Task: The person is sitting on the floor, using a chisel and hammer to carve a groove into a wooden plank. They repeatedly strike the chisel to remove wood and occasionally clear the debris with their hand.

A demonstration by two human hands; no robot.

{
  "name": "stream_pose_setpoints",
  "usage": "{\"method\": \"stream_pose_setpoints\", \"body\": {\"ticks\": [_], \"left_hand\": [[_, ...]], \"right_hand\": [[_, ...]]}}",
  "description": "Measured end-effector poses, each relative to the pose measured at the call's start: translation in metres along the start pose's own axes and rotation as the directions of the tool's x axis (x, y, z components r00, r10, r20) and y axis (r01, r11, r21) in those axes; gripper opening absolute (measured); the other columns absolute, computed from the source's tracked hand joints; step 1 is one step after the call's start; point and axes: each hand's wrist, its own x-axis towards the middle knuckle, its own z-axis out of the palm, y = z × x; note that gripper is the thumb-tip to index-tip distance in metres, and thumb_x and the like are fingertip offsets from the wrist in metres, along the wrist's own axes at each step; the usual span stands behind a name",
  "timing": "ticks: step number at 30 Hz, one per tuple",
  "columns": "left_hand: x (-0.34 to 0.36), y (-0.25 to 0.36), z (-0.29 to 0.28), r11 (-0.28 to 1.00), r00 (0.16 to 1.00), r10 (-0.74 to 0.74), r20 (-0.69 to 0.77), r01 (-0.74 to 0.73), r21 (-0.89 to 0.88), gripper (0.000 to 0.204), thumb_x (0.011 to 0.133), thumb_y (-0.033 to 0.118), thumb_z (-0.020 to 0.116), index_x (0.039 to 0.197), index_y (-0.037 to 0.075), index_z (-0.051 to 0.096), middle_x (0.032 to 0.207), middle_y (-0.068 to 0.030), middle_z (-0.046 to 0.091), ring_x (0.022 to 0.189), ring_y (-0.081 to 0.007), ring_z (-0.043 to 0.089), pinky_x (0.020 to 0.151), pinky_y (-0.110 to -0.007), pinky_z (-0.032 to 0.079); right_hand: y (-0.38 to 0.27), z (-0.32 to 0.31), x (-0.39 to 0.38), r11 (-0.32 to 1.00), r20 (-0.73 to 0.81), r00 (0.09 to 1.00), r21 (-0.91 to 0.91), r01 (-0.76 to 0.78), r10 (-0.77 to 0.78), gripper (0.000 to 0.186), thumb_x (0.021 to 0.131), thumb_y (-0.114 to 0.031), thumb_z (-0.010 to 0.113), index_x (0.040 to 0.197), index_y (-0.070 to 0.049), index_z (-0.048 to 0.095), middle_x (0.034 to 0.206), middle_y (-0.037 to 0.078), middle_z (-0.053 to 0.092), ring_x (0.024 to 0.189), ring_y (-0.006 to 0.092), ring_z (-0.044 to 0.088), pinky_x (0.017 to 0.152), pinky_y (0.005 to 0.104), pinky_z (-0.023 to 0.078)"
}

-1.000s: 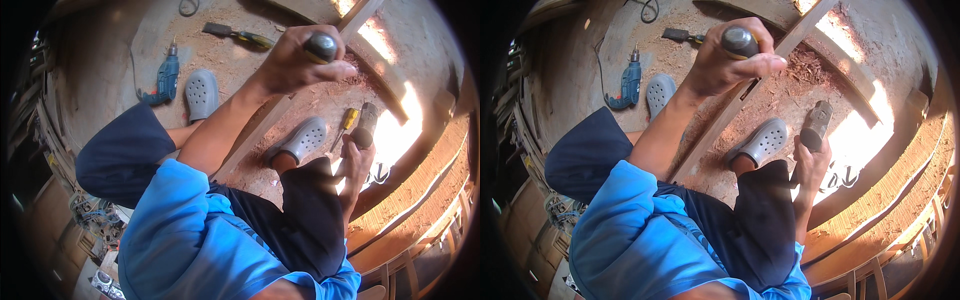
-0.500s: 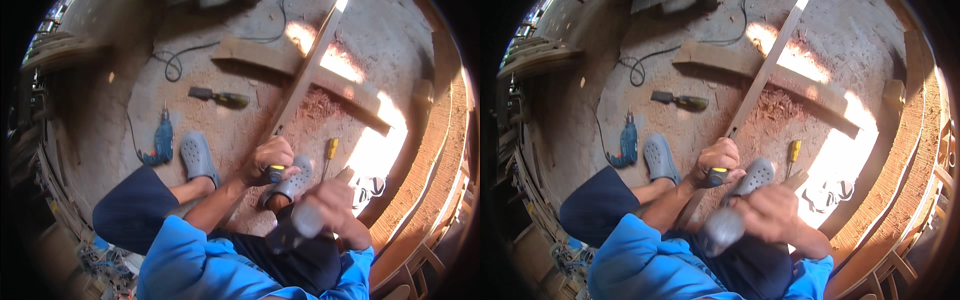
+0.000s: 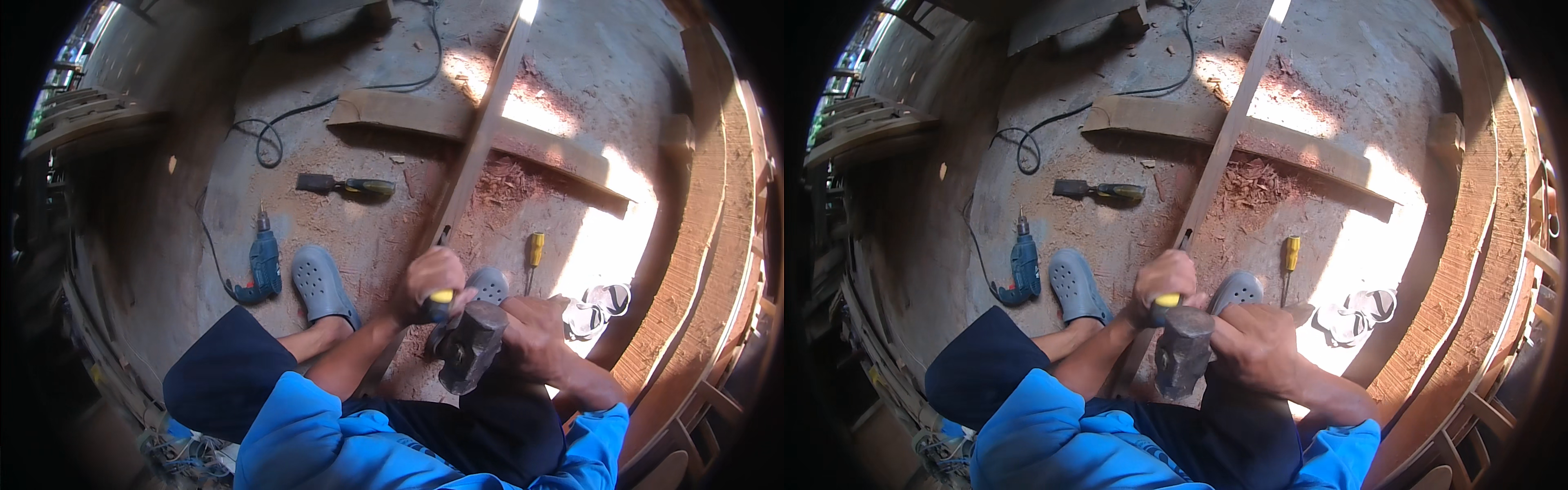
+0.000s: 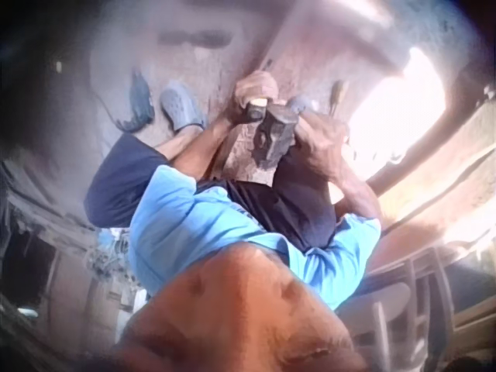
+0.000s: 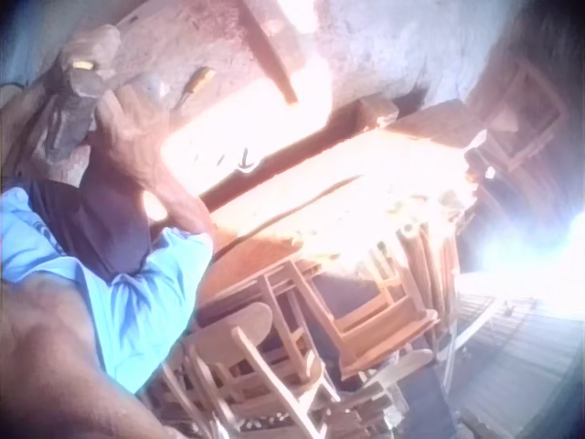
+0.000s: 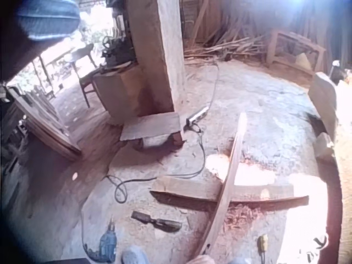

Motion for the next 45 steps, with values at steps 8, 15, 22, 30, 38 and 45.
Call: {"method": "stream_pose_setpoints", "body": {"ticks": [8,15,22,30,38,45], "left_hand": [[0.012,0.0,0.023,0.964,0.953,-0.213,-0.214,0.241,0.111,0.023,0.082,0.001,0.08,0.076,0.008,0.059,0.072,-0.0053,0.06,0.062,-0.0172,0.059,0.058,-0.033,0.047],[0.035,-0.016,0.014,0.899,0.899,-0.436,-0.039,0.437,0.036,0.022,0.084,0.005,0.08,0.073,0.006,0.06,0.065,-0.0027,0.059,0.057,-0.0115,0.057,0.053,-0.03,0.045],[0.078,-0.033,-0.004,0.846,0.833,-0.447,0.325,0.512,-0.15,0.023,0.085,0.015,0.077,0.069,0.012,0.061,0.058,0.0035,0.056,0.048,-0.0078,0.051,0.045,-0.026,0.04],[0.065,-0.044,-0.004,0.837,0.842,-0.519,0.149,0.536,-0.113,0.027,0.084,0.015,0.082,0.071,0.012,0.059,0.069,0.0023,0.06,0.06,-0.0071,0.055,0.054,-0.027,0.047],[0.056,-0.031,-0.009,0.852,0.866,-0.462,0.191,0.494,-0.176,0.02,0.082,0.007,0.084,0.077,0.007,0.064,0.079,0.0009,0.064,0.074,-0.0073,0.06,0.066,-0.028,0.047],[0.035,-0.021,-0.016,0.914,0.907,-0.38,0.18,0.399,-0.079,0.024,0.082,0.017,0.087,0.098,0.007,0.072,0.096,-0.0064,0.076,0.091,-0.0174,0.073,0.08,-0.034,0.057]], "right_hand": [[0.009,0.014,-0.03,0.9,-0.144,0.902,0.232,-0.369,0.407,0.033,0.073,-0.01,0.077,0.104,-0.008,0.067,0.081,0.015,0.067,0.072,0.0346,0.069,0.064,0.0433,0.054],[0.02,0.017,-0.044,0.7,-0.116,0.773,0.523,-0.486,0.624,0.028,0.076,-0.011,0.079,0.103,-0.004,0.07,0.084,0.013,0.071,0.079,0.0329,0.074,0.071,0.0375,0.056],[0.029,0.016,-0.039,0.687,-0.201,0.733,0.567,-0.454,0.65,0.018,0.083,-0.012,0.081,0.093,-0.001,0.071,0.077,0.007,0.072,0.071,0.0155,0.068,0.066,0.0323,0.053],[0.034,0.016,-0.048,0.71,-0.279,0.738,0.604,-0.362,0.614,0.012,0.088,-0.008,0.076,0.092,-0.002,0.067,0.078,-0.001,0.066,0.068,0.0069,0.061,0.062,0.0254,0.048],[0.015,-0.042,0.001,0.795,-0.524,0.716,0.602,-0.071,0.461,0.029,0.091,-0.006,0.064,0.118,0.0,0.055,0.079,0.007,0.06,0.057,0.0117,0.061,0.049,0.0233,0.05],[0.013,-0.036,0.08,0.95,0.083,0.947,0.023,-0.312,0.309,0.03,0.081,-0.007,0.074,0.108,-0.005,0.061,0.079,0.023,0.068,0.075,0.0462,0.066,0.067,0.0531,0.053]]}}
